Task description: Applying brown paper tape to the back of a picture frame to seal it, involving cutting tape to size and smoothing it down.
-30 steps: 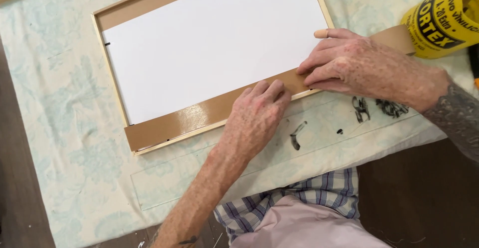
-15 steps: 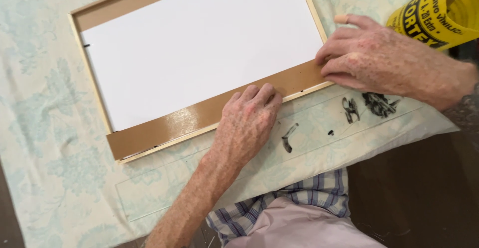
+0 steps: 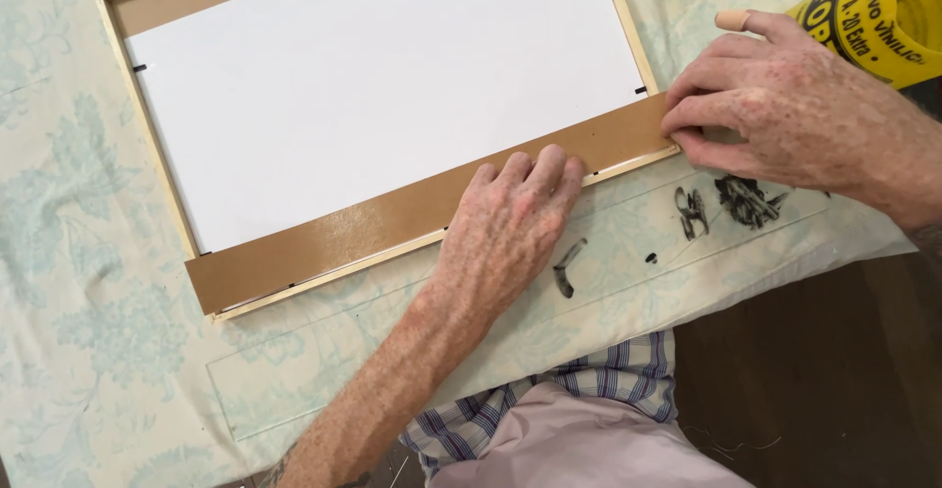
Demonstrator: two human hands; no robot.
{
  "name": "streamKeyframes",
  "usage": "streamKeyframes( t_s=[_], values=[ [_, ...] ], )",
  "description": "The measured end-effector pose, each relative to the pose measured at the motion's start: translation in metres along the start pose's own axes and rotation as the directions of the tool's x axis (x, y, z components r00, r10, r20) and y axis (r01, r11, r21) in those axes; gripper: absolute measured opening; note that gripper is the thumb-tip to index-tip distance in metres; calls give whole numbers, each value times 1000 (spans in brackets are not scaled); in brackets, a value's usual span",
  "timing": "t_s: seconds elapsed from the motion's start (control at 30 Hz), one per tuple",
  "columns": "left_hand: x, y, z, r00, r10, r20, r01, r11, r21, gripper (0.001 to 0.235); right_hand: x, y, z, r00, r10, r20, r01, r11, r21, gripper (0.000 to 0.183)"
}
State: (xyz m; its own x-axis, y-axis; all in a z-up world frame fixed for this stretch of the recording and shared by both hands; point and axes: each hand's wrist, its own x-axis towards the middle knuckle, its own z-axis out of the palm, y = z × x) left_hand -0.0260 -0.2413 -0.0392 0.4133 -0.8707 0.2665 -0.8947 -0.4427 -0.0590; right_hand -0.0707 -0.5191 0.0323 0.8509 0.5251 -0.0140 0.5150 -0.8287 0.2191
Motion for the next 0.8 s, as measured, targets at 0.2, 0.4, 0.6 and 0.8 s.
streamKeyframes(
  t_s=[0.2, 0.4, 0.6, 0.8],
  values=[
    [0, -3, -1, 999, -9, -31, 7, 998, -61, 29, -5, 1, 3, 999, -39, 24, 38, 999, 37, 27],
    [-2, -2, 1, 999, -21, -50, 17, 997, -81, 35, -8, -4, 3, 999, -25, 27, 24, 999, 29, 23],
    [-3, 4, 4, 996, -87, -18, 85, 993, -85, 26, -2, -8, 8, 999, -20, -40, 20, 1000, 7, 16],
    [-7, 13, 13, 981, -189, 45, 194, 961, -195, 31, 12, -15, 34, 990, -31, -135, 37, 998, 43, 25]
  ],
)
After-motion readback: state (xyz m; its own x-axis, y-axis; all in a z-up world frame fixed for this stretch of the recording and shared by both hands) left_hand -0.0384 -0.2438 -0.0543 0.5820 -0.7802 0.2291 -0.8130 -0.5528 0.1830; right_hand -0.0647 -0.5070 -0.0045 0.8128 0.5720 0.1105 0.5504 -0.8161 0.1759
